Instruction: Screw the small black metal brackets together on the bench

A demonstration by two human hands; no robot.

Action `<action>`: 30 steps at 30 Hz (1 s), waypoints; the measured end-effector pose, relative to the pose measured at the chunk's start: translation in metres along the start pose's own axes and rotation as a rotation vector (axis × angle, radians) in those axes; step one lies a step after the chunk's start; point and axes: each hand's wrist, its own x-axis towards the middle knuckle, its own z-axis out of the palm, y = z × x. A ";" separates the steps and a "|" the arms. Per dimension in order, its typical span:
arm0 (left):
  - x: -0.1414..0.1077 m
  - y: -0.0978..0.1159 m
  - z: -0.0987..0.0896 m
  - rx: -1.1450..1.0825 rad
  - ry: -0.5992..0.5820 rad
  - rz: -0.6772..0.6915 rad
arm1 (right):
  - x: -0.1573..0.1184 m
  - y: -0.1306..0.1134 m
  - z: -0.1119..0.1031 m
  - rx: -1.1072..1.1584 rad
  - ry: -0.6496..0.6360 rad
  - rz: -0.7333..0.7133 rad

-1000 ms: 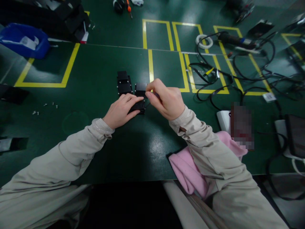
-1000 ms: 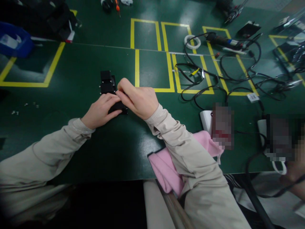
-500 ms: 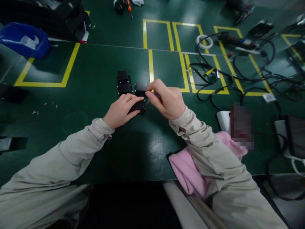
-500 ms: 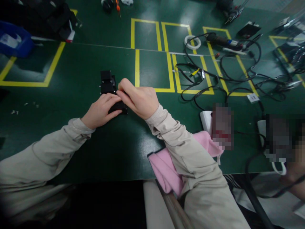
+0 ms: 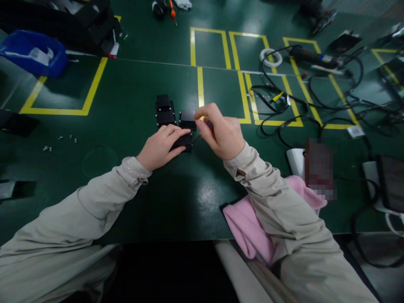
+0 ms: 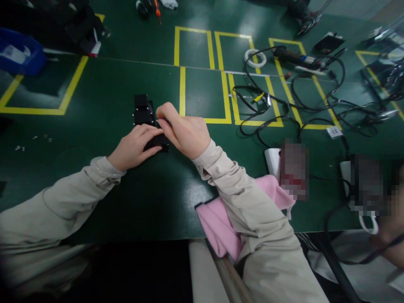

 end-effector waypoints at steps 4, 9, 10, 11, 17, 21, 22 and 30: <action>0.000 0.000 0.000 -0.002 -0.003 -0.006 | 0.000 -0.001 0.001 0.002 0.027 -0.010; 0.000 0.000 0.001 0.012 0.016 0.013 | 0.000 0.003 0.002 -0.002 0.033 -0.033; -0.001 -0.001 0.001 0.013 0.017 0.015 | 0.000 0.003 0.002 -0.004 0.034 -0.028; 0.000 -0.001 0.001 0.013 0.015 0.016 | -0.001 0.003 0.003 -0.004 0.035 -0.021; 0.000 0.000 0.000 -0.005 0.006 0.008 | -0.001 0.002 0.005 0.015 0.070 -0.030; 0.000 0.000 0.001 -0.006 0.005 0.001 | -0.001 0.004 0.003 0.006 0.059 -0.047; 0.000 0.000 0.001 -0.004 0.006 0.002 | -0.001 0.004 0.003 -0.001 0.052 -0.045; 0.000 0.000 0.000 0.020 0.003 0.010 | -0.001 0.003 0.004 0.025 0.058 -0.032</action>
